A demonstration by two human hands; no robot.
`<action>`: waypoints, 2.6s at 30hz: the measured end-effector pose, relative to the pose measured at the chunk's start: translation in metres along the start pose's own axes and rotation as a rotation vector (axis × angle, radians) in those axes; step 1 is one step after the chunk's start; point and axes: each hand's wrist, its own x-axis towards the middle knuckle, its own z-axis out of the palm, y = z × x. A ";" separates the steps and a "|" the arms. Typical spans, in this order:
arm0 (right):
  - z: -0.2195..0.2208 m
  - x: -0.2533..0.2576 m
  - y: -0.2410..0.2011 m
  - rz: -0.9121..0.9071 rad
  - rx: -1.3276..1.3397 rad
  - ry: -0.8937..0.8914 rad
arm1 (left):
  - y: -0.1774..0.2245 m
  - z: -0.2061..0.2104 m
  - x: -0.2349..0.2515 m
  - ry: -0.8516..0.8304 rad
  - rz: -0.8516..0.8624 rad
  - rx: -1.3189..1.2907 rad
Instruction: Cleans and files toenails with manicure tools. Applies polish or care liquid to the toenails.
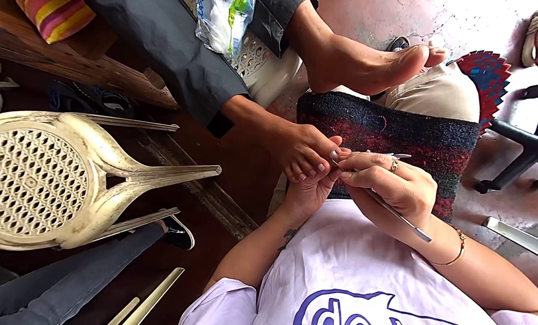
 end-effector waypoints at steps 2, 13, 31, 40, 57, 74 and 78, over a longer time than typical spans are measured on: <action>0.002 -0.002 0.002 -0.015 0.002 0.014 | 0.000 -0.001 0.000 0.002 -0.003 -0.005; -0.001 -0.004 -0.005 -0.109 -0.182 -0.079 | 0.000 0.004 0.000 0.019 0.010 0.045; -0.004 0.007 -0.010 0.022 -0.114 -0.071 | 0.000 0.002 -0.001 -0.001 0.026 0.079; 0.000 0.001 -0.005 0.009 -0.047 -0.007 | 0.000 0.002 -0.001 -0.008 0.019 0.047; 0.003 -0.005 -0.002 -0.041 -0.016 -0.001 | 0.000 0.001 -0.001 -0.013 0.015 0.032; -0.002 0.005 -0.015 -0.009 -0.178 -0.100 | -0.001 0.003 -0.003 0.025 0.036 0.119; -0.001 0.003 -0.011 -0.027 -0.156 -0.065 | 0.000 0.001 -0.003 -0.003 0.027 0.094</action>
